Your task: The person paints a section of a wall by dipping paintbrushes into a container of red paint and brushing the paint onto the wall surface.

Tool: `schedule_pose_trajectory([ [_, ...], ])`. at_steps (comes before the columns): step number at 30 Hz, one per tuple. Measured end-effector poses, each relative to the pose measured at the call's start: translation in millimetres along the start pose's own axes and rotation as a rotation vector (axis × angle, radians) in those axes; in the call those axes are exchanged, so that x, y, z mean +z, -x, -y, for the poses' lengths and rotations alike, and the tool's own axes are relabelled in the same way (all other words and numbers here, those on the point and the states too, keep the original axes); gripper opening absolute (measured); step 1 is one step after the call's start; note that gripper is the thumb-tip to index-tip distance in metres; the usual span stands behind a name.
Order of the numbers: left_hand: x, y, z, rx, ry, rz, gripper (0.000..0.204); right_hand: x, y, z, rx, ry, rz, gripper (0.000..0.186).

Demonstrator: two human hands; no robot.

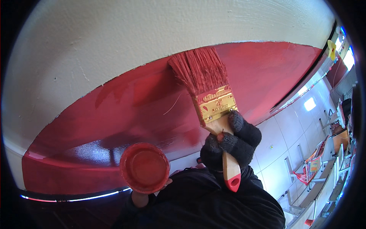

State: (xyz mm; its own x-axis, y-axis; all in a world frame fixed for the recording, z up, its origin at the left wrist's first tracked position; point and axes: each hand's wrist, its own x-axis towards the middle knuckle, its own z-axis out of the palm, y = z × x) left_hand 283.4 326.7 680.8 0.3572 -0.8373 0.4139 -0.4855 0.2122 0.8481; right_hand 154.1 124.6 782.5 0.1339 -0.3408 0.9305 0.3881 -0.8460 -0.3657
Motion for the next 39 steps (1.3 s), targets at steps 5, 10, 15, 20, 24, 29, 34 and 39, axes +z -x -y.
schedule_pose_trajectory([
  [5, 1.9, -3.1, 0.5, 0.005, 0.012, 0.001, 0.083, 1.3, 1.6, -3.9, -0.047, 0.062, -0.059, 0.030],
  [10, 3.6, -5.5, 1.4, 0.012, 0.026, -0.002, 0.084, 0.5, 2.1, -2.4, -0.029, 0.144, -0.111, 0.031],
  [15, 5.2, -8.0, 1.6, 0.018, 0.037, -0.006, 0.085, -0.6, 2.8, -8.2, -0.032, 0.151, -0.214, 0.032],
  [20, 6.7, -10.0, 1.5, 0.020, 0.042, -0.014, 0.085, -9.1, -1.4, -12.7, -0.015, 0.237, -0.219, 0.029],
  [24, 8.8, -13.4, 1.4, 0.025, 0.053, -0.011, 0.086, -13.6, 0.9, -23.2, -0.035, 0.226, -0.255, 0.029],
  [29, 10.0, -16.5, 2.4, 0.026, 0.067, -0.011, 0.086, -13.0, 2.2, -36.1, -0.080, 0.278, -0.341, 0.026],
  [34, 9.8, -16.5, 3.6, 0.029, 0.074, -0.024, 0.087, -15.9, -2.4, -39.8, -0.064, 0.320, -0.339, 0.026],
  [39, 9.4, -17.3, 4.2, 0.038, 0.088, -0.031, 0.087, -23.6, -2.7, -48.6, -0.079, 0.356, -0.379, 0.022],
])
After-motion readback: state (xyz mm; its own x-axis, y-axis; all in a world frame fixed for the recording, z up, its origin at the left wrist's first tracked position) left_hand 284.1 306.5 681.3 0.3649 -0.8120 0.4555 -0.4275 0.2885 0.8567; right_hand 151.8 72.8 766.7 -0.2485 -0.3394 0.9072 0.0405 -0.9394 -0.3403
